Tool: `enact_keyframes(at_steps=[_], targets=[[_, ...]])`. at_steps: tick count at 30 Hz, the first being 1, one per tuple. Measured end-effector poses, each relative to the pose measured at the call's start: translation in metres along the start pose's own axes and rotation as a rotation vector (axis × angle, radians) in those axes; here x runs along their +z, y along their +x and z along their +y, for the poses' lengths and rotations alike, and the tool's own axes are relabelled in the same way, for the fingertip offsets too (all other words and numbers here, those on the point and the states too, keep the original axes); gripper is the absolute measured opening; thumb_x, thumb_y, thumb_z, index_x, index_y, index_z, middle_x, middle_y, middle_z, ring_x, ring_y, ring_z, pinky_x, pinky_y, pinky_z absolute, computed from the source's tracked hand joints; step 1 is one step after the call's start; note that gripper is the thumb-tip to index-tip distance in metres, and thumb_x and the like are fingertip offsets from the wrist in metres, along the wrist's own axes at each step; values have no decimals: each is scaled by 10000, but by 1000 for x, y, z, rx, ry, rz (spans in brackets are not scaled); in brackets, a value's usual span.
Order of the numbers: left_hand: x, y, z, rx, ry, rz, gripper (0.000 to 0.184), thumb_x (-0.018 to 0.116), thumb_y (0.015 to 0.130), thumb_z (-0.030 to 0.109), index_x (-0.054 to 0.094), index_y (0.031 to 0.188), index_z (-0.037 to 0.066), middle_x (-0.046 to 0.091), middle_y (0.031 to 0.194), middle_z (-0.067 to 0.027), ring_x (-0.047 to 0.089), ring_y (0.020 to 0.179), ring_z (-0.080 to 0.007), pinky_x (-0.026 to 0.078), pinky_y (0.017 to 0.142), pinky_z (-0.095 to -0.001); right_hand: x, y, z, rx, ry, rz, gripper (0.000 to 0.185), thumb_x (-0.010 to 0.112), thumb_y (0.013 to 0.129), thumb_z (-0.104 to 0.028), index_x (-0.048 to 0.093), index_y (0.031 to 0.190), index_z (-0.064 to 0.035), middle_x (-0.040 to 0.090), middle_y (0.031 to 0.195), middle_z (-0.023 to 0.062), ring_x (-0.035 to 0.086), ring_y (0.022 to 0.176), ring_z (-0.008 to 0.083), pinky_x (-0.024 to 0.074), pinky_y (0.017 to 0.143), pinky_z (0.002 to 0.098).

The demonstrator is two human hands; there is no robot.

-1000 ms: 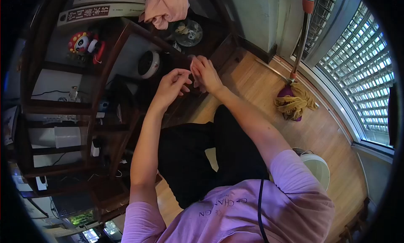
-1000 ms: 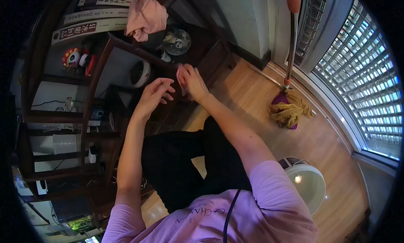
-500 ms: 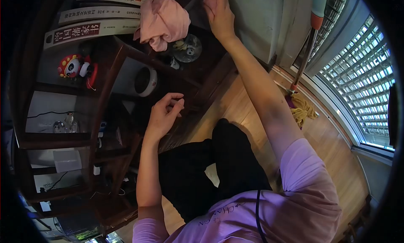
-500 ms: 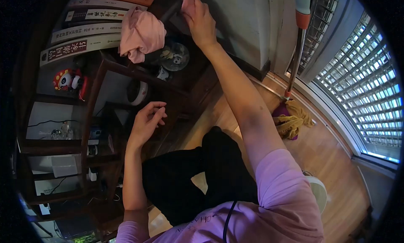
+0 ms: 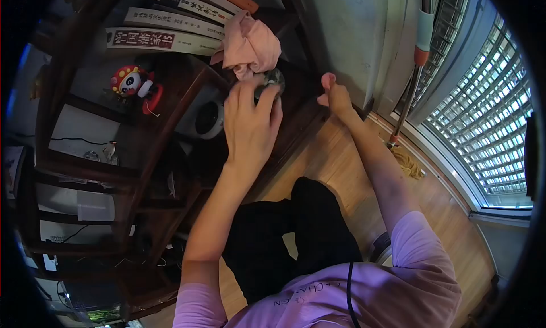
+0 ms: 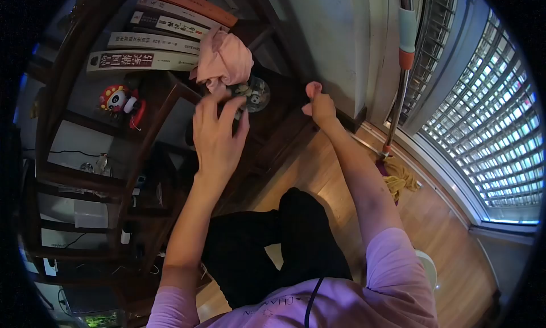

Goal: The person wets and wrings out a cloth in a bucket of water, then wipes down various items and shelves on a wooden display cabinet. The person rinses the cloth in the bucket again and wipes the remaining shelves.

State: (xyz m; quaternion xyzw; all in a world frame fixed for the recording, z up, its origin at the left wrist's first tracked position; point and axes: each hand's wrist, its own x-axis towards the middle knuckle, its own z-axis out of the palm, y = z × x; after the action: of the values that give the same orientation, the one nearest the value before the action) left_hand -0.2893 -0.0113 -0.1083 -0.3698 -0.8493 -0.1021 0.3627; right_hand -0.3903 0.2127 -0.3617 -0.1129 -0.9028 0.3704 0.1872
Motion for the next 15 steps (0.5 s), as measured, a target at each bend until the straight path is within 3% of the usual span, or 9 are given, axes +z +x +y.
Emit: enact_keyframes(at_steps=[2, 3, 5, 6, 8, 10, 12, 14, 15], targets=[[8, 51, -2, 6, 117, 159, 366, 707, 756, 62, 594, 1104, 90, 511, 1222, -108, 510, 1086, -380, 446, 904, -438, -14, -6, -2, 53, -8, -78, 286, 539, 953, -235, 539, 1162, -39, 631, 1000, 261, 599, 952, 481, 502, 791, 501], [20, 66, -8, 0, 124, 176, 366, 707, 756, 62, 594, 1104, 90, 511, 1222, -108, 510, 1086, -380, 446, 904, -438, -30, -18, -14, 56, 117, 33, 270, 546, 952, -237, 557, 1131, -37, 632, 976, 275, 605, 963, 468, 503, 782, 488], [46, 79, -25, -199, 202, 47, 423, 705, 733, 52, 557, 1128, 74, 483, 1256, -125, 504, 1069, -401, 459, 895, -430, -68, -28, -47, 46, 245, 139, 255, 553, 951, -240, 574, 1101, -34, 634, 952, 289, 612, 974, 455, 503, 772, 476], [50, 78, -30, -205, 206, 52, 423, 705, 733, 52, 557, 1128, 74, 483, 1256, -125, 504, 1069, -401, 459, 895, -430, -89, -32, -69, 19, 345, 227, 255, 557, 950, -234, 570, 1110, -36, 635, 957, 280, 621, 960, 441, 503, 768, 458], [51, 81, -38, -69, 72, 100, 416, 689, 734, 19, 569, 1131, 60, 567, 1053, -160, 570, 950, -380, 473, 834, -418, -128, -28, -109, -19, 452, 318, 255, 562, 949, -228, 567, 1119, -38, 636, 963, 270, 630, 946, 427, 502, 763, 440], [-4, 58, 0, 4, -116, -39, 359, 658, 734, -1, 577, 1080, 47, 500, 1154, -163, 528, 1047, -396, 501, 815, -438, -159, -17, -145, -279, 659, 339, 225, 578, 937, -217, 588, 1079, -43, 653, 962, 228, 631, 908, 421, 501, 768, 427], [-37, 9, 29, -151, -499, -278, 347, 633, 744, -22, 595, 1082, 47, 532, 1098, -174, 570, 1003, -386, 506, 779, -440, -181, -2, -189, -399, 620, 240, 211, 597, 919, -204, 617, 1070, -59, 664, 998, 188, 634, 920, 386, 509, 782, 397], [-50, -31, 47, -306, -665, -492, 264, 653, 749, -17, 653, 1006, 42, 595, 999, -164, 639, 877, -334, 528, 715, -367, -169, 22, -228, -699, 438, 273, 257, 579, 921, -248, 635, 1129, -108, 665, 1040, 156, 636, 966, 343, 501, 828, 395], [-46, -46, 49, -353, -736, -619, 254, 657, 756, -5, 656, 1007, 39, 602, 980, -166, 641, 879, -327, 528, 727, -366, -162, 28, -252, -757, 202, 140, 285, 554, 931, -285, 633, 1154, -124, 662, 1058, 135, 626, 997, 323, 489, 861, 400]])
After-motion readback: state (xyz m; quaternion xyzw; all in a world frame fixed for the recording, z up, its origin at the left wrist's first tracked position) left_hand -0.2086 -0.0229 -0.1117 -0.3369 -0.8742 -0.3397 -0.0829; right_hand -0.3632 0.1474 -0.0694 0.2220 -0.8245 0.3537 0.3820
